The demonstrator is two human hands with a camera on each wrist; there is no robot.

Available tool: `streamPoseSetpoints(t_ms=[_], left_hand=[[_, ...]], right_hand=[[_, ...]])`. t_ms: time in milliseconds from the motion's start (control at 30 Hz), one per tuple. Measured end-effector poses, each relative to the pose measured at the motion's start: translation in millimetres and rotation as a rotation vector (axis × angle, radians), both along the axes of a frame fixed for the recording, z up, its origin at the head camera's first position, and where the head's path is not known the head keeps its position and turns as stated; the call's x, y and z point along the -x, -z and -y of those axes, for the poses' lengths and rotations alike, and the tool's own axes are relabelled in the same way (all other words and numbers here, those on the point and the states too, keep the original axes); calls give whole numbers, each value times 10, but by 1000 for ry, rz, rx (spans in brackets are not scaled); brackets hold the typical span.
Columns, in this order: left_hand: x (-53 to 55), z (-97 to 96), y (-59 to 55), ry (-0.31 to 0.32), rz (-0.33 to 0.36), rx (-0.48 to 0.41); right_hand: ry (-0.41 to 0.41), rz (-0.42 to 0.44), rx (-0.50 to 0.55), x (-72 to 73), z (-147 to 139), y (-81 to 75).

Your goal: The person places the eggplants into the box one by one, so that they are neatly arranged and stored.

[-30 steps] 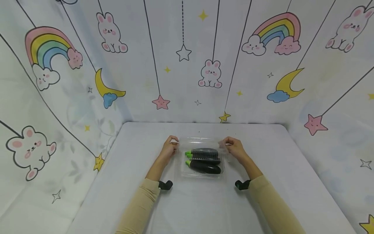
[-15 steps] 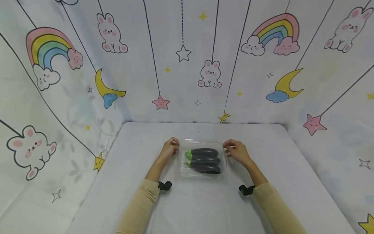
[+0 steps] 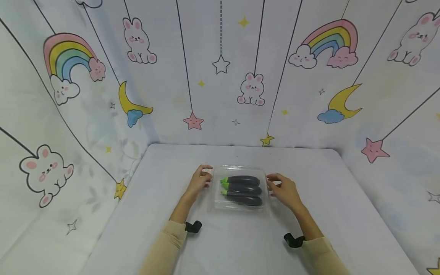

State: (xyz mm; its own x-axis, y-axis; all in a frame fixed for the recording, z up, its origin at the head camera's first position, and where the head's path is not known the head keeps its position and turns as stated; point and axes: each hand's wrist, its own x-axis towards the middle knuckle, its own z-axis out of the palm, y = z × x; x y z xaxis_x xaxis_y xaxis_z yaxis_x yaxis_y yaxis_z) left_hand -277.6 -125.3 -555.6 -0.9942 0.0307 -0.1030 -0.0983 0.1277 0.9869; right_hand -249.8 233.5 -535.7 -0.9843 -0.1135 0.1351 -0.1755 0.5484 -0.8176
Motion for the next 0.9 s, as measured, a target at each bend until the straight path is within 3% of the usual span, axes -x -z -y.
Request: streamPoseSetpoints(t_ms=[233, 467, 900], left_hand=[[-210, -31, -51, -5, 18, 28], [-437, -14, -33, 3, 32, 53], [-854, 62, 20, 100, 44, 31]], right_hand=[[50, 84, 70, -228, -6, -2], [55, 180, 143, -396, 16, 38], [55, 275, 278, -626, 39, 65]])
